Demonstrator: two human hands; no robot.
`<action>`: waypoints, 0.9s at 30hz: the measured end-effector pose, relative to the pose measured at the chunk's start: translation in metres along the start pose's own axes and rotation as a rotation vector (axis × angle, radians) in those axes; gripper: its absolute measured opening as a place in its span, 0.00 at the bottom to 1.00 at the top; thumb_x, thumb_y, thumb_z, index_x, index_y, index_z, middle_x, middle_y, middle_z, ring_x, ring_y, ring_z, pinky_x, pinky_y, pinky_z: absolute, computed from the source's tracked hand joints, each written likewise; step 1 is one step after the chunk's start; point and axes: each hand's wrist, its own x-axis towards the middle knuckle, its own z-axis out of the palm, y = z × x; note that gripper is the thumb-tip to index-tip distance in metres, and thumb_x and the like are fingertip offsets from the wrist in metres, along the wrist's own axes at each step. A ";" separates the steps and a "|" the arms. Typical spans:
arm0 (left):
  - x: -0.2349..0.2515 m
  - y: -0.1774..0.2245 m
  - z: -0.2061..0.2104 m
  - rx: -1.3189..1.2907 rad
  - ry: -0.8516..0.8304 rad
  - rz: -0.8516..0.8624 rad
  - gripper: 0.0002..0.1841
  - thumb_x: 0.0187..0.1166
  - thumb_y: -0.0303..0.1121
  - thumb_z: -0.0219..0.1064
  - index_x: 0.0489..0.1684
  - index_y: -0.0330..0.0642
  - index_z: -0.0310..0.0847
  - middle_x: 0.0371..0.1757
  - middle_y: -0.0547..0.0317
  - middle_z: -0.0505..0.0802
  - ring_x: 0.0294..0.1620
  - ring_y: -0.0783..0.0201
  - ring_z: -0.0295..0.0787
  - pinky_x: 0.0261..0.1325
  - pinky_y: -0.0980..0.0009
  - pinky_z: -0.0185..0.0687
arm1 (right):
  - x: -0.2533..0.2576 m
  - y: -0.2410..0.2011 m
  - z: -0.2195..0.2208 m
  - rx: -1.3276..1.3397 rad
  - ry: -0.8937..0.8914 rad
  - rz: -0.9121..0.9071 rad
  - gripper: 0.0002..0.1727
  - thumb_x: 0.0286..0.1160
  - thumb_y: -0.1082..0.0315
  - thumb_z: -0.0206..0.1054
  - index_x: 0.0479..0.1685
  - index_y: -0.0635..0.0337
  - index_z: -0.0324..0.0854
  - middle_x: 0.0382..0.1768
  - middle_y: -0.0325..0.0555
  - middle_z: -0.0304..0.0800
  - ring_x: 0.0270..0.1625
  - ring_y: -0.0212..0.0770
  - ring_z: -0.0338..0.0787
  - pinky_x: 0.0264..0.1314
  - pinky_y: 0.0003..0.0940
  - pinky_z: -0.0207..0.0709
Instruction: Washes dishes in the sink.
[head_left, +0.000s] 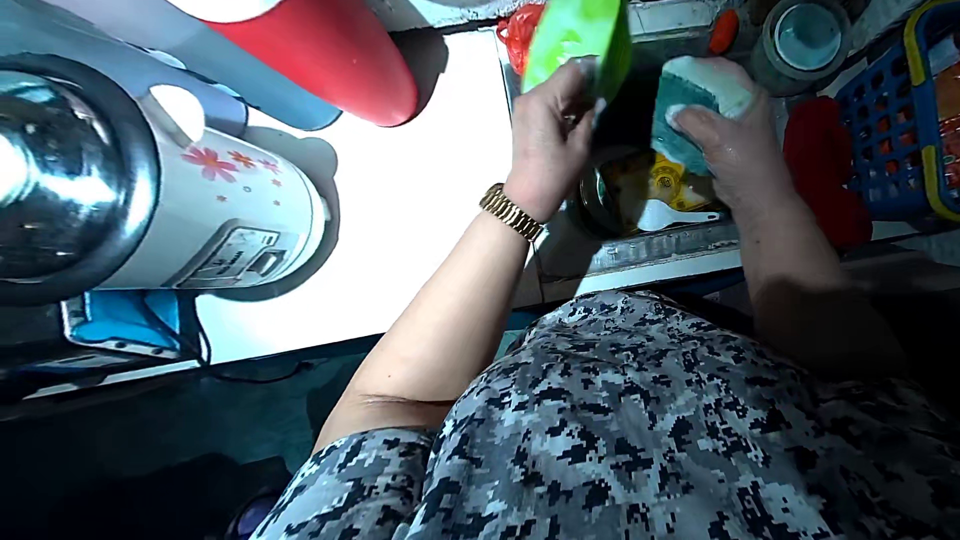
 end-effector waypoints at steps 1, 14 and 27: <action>-0.003 -0.003 -0.010 0.137 0.003 -0.032 0.16 0.81 0.28 0.62 0.64 0.35 0.85 0.54 0.48 0.95 0.54 0.62 0.93 0.63 0.63 0.86 | 0.003 0.005 -0.010 -0.173 -0.053 0.004 0.25 0.69 0.75 0.72 0.69 0.67 0.79 0.60 0.51 0.88 0.60 0.34 0.90 0.64 0.32 0.86; -0.020 -0.065 -0.037 0.671 -0.247 -0.245 0.16 0.86 0.24 0.54 0.64 0.38 0.84 0.59 0.42 0.93 0.61 0.42 0.91 0.67 0.43 0.80 | 0.044 0.125 -0.006 -0.717 -0.751 0.579 0.22 0.71 0.64 0.79 0.60 0.66 0.85 0.50 0.61 0.92 0.53 0.55 0.92 0.64 0.58 0.81; -0.014 -0.070 -0.037 0.702 -0.159 -0.274 0.32 0.78 0.19 0.60 0.87 0.42 0.66 0.81 0.40 0.78 0.87 0.37 0.65 0.90 0.40 0.49 | 0.027 0.077 -0.024 -0.397 -0.379 0.440 0.23 0.74 0.70 0.74 0.68 0.66 0.79 0.56 0.62 0.89 0.54 0.53 0.91 0.61 0.55 0.84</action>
